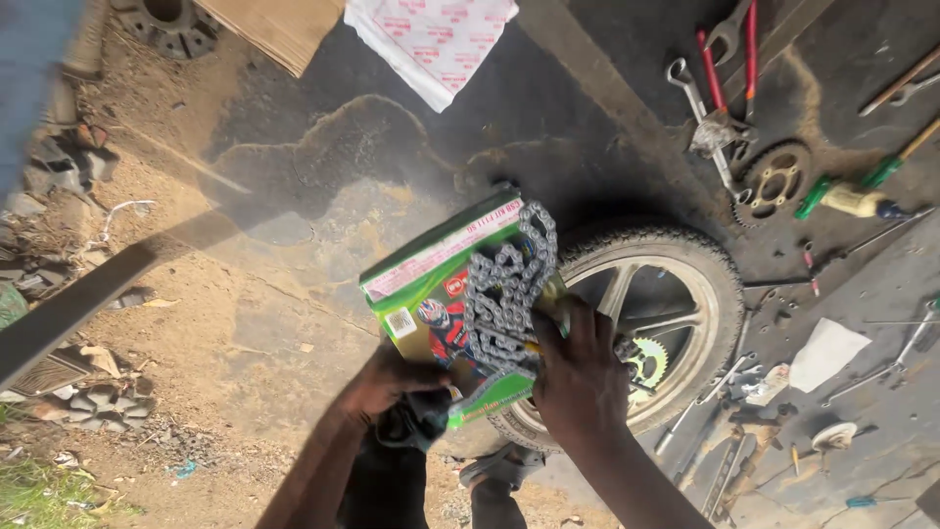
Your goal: Cleaning and inspecting the front sprocket and engine area of a motorcycle.
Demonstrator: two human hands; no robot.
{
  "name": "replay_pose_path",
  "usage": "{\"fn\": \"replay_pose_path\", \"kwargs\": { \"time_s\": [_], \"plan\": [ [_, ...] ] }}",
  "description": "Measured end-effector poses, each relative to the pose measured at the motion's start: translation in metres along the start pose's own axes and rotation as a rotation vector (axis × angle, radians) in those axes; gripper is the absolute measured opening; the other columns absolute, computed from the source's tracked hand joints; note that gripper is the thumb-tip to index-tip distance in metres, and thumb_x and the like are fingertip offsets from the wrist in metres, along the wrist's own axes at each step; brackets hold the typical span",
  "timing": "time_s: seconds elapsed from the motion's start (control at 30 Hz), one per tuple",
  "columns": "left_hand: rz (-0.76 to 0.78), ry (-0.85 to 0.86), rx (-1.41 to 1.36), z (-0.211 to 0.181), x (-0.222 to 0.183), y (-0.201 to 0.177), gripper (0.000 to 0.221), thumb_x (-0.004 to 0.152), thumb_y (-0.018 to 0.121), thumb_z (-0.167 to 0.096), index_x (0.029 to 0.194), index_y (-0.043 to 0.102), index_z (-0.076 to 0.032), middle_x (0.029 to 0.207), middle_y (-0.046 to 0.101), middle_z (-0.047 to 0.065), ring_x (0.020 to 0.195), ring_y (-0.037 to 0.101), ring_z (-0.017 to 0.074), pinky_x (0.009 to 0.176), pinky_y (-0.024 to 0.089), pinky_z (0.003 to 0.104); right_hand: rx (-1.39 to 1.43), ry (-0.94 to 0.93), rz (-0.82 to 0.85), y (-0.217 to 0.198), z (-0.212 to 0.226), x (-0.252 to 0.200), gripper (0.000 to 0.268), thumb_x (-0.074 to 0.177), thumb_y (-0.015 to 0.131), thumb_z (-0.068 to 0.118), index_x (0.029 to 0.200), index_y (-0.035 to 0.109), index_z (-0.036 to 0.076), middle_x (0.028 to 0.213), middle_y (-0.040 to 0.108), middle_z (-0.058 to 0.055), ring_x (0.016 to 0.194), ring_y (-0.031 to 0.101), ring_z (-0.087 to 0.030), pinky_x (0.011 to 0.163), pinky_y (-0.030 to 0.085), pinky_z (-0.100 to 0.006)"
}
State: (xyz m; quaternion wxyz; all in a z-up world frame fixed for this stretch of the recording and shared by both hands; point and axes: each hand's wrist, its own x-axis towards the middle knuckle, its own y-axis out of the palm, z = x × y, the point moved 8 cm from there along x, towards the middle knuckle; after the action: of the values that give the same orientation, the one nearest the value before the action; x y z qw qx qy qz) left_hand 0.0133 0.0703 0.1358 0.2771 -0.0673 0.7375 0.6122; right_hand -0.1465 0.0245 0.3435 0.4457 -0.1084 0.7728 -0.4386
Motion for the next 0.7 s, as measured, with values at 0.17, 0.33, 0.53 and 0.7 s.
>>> {"fn": "replay_pose_path", "kwargs": {
  "time_s": [0.17, 0.33, 0.53, 0.7],
  "plan": [
    [-0.083, 0.224, 0.019, -0.077, -0.085, 0.084, 0.055, 0.070, 0.088, -0.001, 0.122, 0.069, 0.008, 0.109, 0.078, 0.015, 0.099, 0.074, 0.0286, 0.090, 0.060, 0.041, -0.059, -0.129, -0.020, -0.105, 0.019, -0.038, 0.061, 0.061, 0.071, 0.003, 0.121, 0.066, 0.012, 0.115, 0.058, -0.008, 0.106, 0.060, -0.030, 0.078, 0.057, -0.046],
    [-0.167, 0.130, -0.387, -0.170, -0.172, 0.162, 0.076, 0.066, 0.085, 0.002, 0.136, 0.057, -0.004, 0.118, 0.075, 0.010, 0.114, 0.070, 0.0239, 0.100, 0.055, 0.036, -0.150, -0.325, -0.331, -0.254, 0.083, -0.035, 0.055, 0.067, 0.068, 0.003, 0.121, 0.063, 0.011, 0.116, 0.060, -0.007, 0.103, 0.061, -0.026, 0.088, 0.053, -0.046],
    [-0.328, 0.443, -0.621, -0.303, -0.222, 0.144, 0.068, 0.066, 0.076, 0.005, 0.132, 0.058, -0.001, 0.109, 0.075, 0.017, 0.101, 0.072, 0.0304, 0.091, 0.058, 0.042, -0.091, -0.597, -0.418, -0.371, 0.213, 0.036, 0.056, 0.067, 0.067, 0.010, 0.122, 0.061, 0.001, 0.114, 0.057, -0.016, 0.106, 0.055, -0.034, 0.091, 0.040, -0.050],
    [-0.330, 0.840, -0.529, -0.384, -0.216, 0.079, 0.049, 0.084, 0.068, 0.001, 0.130, 0.057, 0.011, 0.113, 0.072, 0.020, 0.094, 0.072, 0.0266, 0.084, 0.059, 0.037, -0.012, -0.823, -0.544, -0.349, 0.296, 0.129, 0.037, 0.084, 0.064, 0.004, 0.121, 0.063, 0.001, 0.114, 0.058, -0.013, 0.112, 0.054, -0.033, 0.106, 0.042, -0.049]
  ]
}}
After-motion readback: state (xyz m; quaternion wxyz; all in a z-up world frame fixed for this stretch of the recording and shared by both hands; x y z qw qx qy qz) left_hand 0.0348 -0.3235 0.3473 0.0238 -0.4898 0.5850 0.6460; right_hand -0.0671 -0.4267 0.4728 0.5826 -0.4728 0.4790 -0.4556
